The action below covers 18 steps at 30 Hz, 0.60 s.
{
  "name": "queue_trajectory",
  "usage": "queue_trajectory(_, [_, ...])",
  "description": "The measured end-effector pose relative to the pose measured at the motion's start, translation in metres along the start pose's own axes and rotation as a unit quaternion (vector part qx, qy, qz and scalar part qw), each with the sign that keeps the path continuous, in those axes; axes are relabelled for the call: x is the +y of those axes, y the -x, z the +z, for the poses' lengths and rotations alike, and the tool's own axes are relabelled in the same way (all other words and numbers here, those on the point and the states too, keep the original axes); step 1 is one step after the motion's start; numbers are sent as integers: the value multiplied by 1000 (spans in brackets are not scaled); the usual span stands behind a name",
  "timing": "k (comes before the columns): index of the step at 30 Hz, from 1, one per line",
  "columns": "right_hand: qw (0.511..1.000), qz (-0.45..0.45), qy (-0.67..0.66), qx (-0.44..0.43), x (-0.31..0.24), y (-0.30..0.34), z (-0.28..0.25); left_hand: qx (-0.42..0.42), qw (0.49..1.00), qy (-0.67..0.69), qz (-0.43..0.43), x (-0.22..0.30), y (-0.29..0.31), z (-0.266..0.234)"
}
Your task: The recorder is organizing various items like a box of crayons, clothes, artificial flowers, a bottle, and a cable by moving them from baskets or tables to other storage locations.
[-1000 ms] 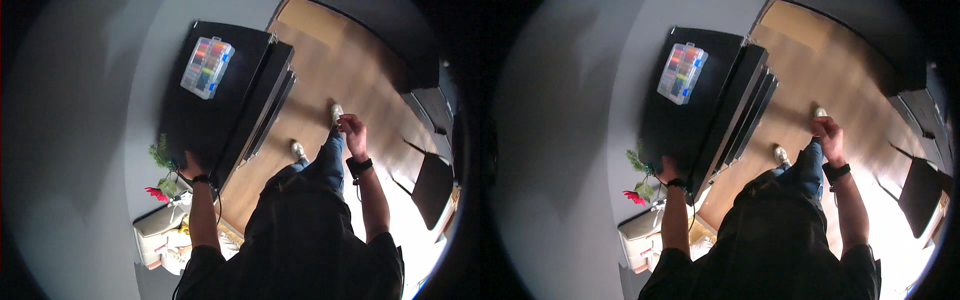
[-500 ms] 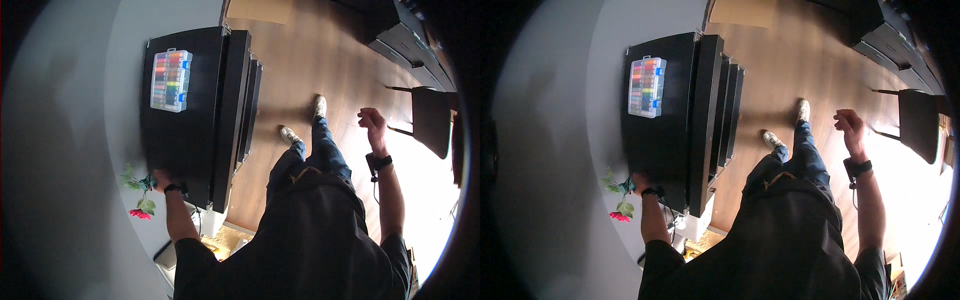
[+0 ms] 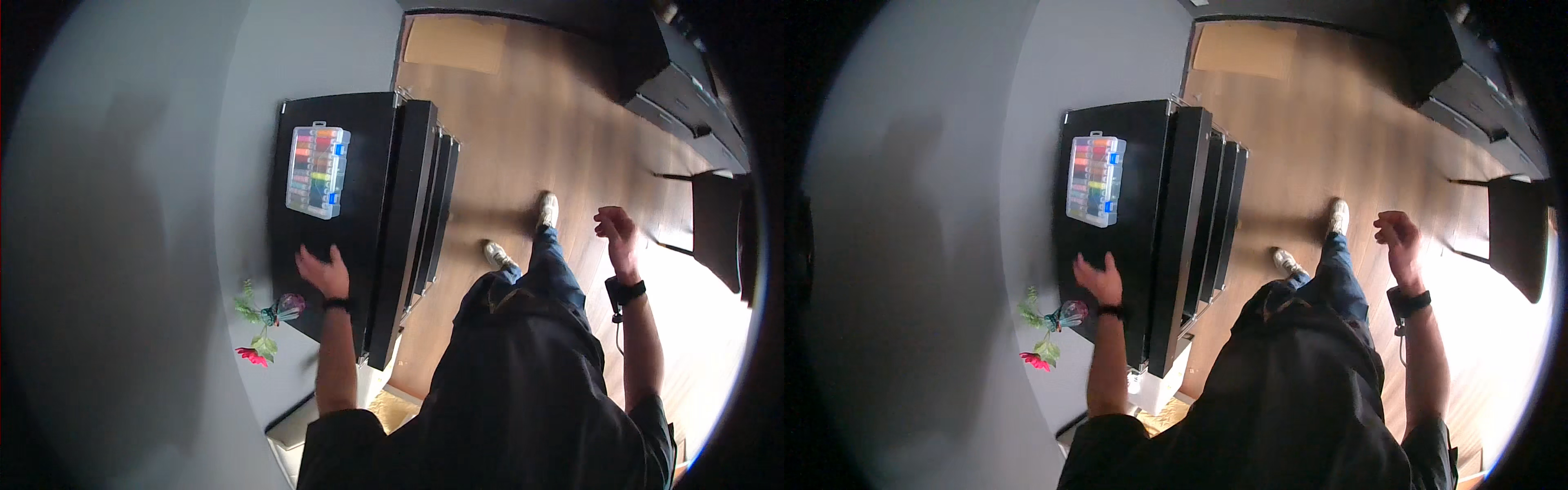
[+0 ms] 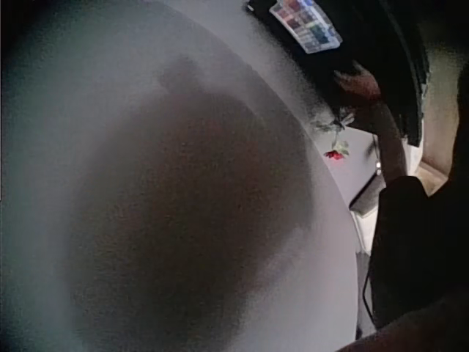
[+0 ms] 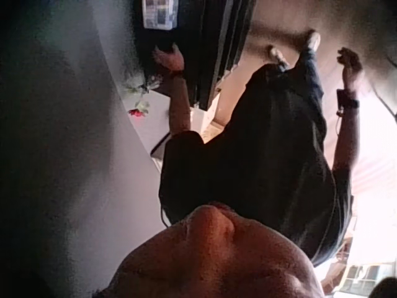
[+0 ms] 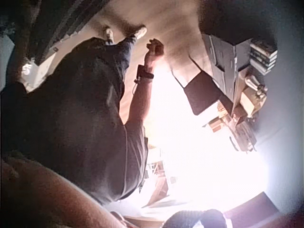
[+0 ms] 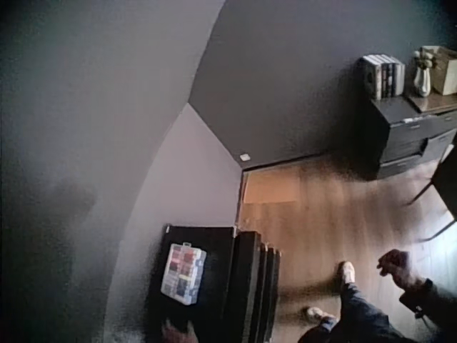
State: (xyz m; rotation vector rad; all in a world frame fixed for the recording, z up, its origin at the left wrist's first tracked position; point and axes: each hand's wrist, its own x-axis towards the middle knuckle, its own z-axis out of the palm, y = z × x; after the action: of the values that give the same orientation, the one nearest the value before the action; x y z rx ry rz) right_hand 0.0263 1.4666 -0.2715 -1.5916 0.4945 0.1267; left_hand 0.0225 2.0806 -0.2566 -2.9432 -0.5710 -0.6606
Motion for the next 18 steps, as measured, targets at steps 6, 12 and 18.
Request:
queue_trajectory(6, [992,-71,79,-65,-45,-24,21,-175,983,-30,48,69,-115,30])
queue_trajectory(12, [985,-82,142,-49,-41,-30,-2,-187,978,-78,43,38,-98,49])
queue_trajectory(18, [994,-47,88,-37,4,-22,-11,-191,979,-68,18,-47,-48,30])
